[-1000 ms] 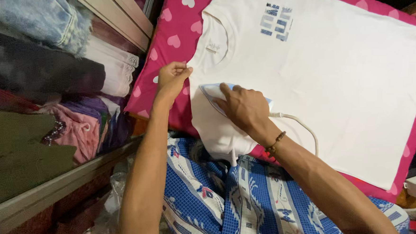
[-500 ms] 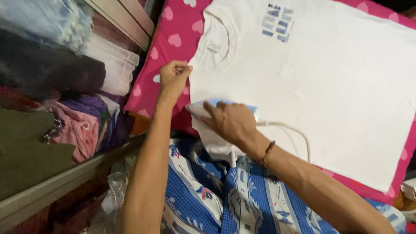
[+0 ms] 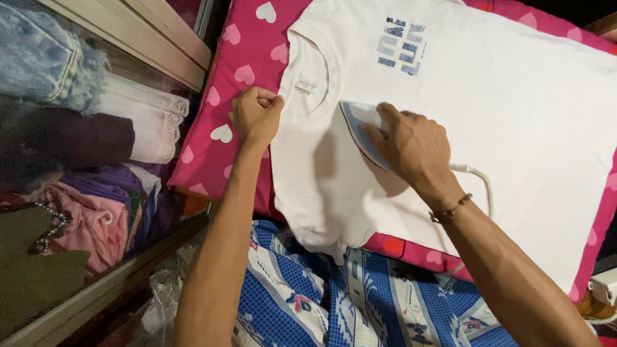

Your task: The person irons a white t-shirt on a pink heart-patterned ironing board. They smooth the fabric, use a blue electric iron to press the sleeves and body, and flip the shirt to iron the other side. The person adjusts the shirt's position multiple times to ensure all areas are pressed.

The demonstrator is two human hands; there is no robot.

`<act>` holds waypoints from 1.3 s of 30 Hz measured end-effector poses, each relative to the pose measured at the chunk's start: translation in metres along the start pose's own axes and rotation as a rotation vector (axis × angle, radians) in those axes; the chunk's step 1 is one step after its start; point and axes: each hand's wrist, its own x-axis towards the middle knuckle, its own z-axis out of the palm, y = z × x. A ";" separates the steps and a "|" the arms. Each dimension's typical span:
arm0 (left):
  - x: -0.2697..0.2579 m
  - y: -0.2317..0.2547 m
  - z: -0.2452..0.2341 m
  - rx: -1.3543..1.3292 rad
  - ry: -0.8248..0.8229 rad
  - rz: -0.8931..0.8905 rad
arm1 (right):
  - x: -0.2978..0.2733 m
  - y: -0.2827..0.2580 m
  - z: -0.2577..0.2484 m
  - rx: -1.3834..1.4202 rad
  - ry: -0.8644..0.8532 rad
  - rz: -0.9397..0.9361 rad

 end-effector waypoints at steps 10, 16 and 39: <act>0.004 -0.018 -0.008 -0.368 -0.120 0.028 | 0.036 -0.028 0.006 0.003 0.040 -0.035; 0.001 -0.029 -0.028 -0.412 -0.353 0.006 | -0.001 -0.027 0.008 -0.009 -0.054 -0.045; -0.004 -0.005 -0.023 -0.189 -0.154 0.036 | 0.017 0.030 -0.006 -0.098 -0.020 0.075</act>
